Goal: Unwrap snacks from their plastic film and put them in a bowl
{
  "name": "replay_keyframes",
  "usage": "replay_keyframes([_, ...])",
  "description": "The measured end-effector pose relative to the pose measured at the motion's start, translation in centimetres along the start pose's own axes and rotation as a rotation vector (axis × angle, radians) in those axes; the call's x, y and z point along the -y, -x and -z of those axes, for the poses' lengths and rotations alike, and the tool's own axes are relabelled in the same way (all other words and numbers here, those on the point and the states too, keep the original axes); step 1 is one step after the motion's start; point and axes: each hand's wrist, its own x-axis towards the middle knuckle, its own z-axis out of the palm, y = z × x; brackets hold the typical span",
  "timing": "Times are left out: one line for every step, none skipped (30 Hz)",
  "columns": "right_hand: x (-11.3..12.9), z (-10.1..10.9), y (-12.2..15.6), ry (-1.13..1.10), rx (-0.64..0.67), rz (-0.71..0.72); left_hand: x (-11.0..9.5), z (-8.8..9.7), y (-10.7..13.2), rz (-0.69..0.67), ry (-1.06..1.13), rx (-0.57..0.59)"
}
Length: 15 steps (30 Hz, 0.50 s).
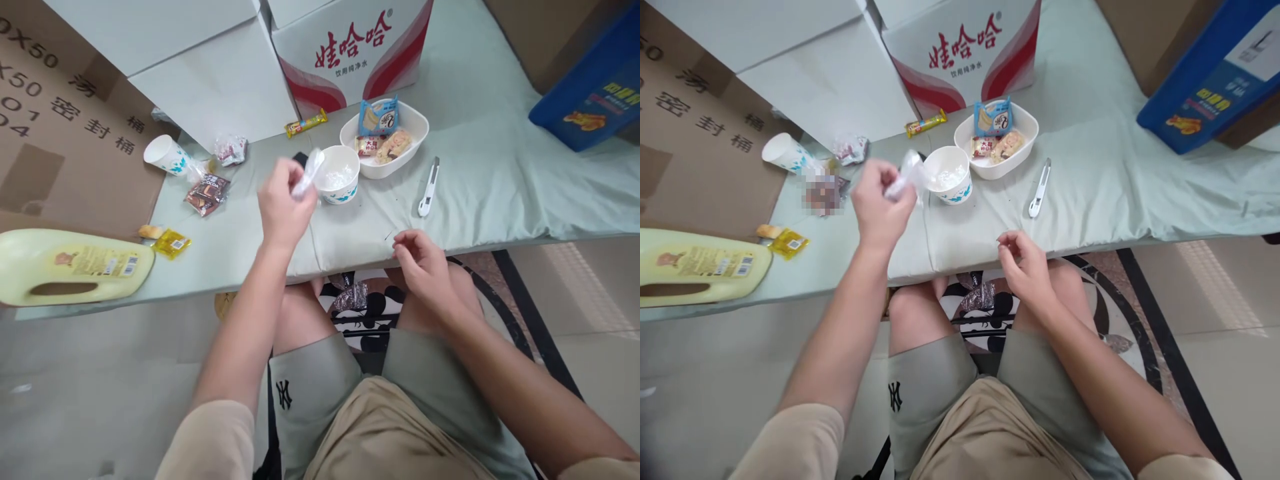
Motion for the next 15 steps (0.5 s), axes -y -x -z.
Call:
replay_keyframes([0.0, 0.4, 0.5, 0.004, 0.036, -0.006, -0.2, -0.9, -2.1, -0.033, -0.085, 0.052])
replay_keyframes([0.1, 0.8, 1.1, 0.007, 0.071, -0.010, -0.4, -1.9, -4.0, -0.048, -0.172, 0.129])
replay_keyframes([0.2, 1.1, 1.8, 0.014, 0.099, -0.012, -0.5, -3.2, -5.7, -0.047, -0.271, 0.226])
replay_keyframes([0.3, 1.5, 2.6, 0.027, 0.119, -0.010, -0.6, -4.4, -7.1, -0.027, -0.385, 0.342])
replay_keyframes([0.4, 1.8, 3.5, 0.047, 0.135, 0.002, -0.7, -5.6, -8.2, -0.015, -0.485, 0.454])
replay_keyframes([0.6, 2.1, 4.5, 0.068, 0.154, 0.028, -0.8, -6.6, -9.1, -0.012, -0.569, 0.553])
replay_keyframes([0.8, 2.3, 5.6, 0.088, 0.183, 0.062, -0.9, -7.4, -9.7, -0.017, -0.629, 0.655])
replay_keyframes([0.9, 2.6, 6.8, 0.108, 0.235, 0.097, -1.0, -8.0, -10.2, -0.024, -0.662, 0.766])
replay_keyframes([1.1, 2.7, 8.1, 0.119, 0.316, 0.128, -1.3, -8.3, -10.5, -0.023, -0.678, 0.884])
replay_keyframes([1.1, 2.9, 9.3, 0.126, 0.420, 0.143, -1.6, -8.3, -10.7, -0.007, -0.692, 0.991])
replay_keyframes([1.1, 3.0, 10.6, 0.133, 0.534, 0.142, -2.1, -8.2, -10.9, 0.015, -0.717, 1.057])
replay_keyframes([1.0, 3.1, 11.8, 0.146, 0.634, 0.132, -2.6, -7.9, -10.9, 0.026, -0.755, 1.060])
replay_keyframes([0.8, 3.2, 12.8, 0.171, 0.711, 0.113, -3.2, -7.6, -11.0, 0.017, -0.805, 0.999])
replay_keyframes([0.6, 3.4, 13.7, 0.205, 0.770, 0.092, -3.9, -7.2, -10.9, -0.014, -0.848, 0.890])
replay_keyframes([0.3, 3.7, 14.6, 0.245, 0.811, 0.073, -4.5, -6.6, -10.8, -0.058, -0.863, 0.766])
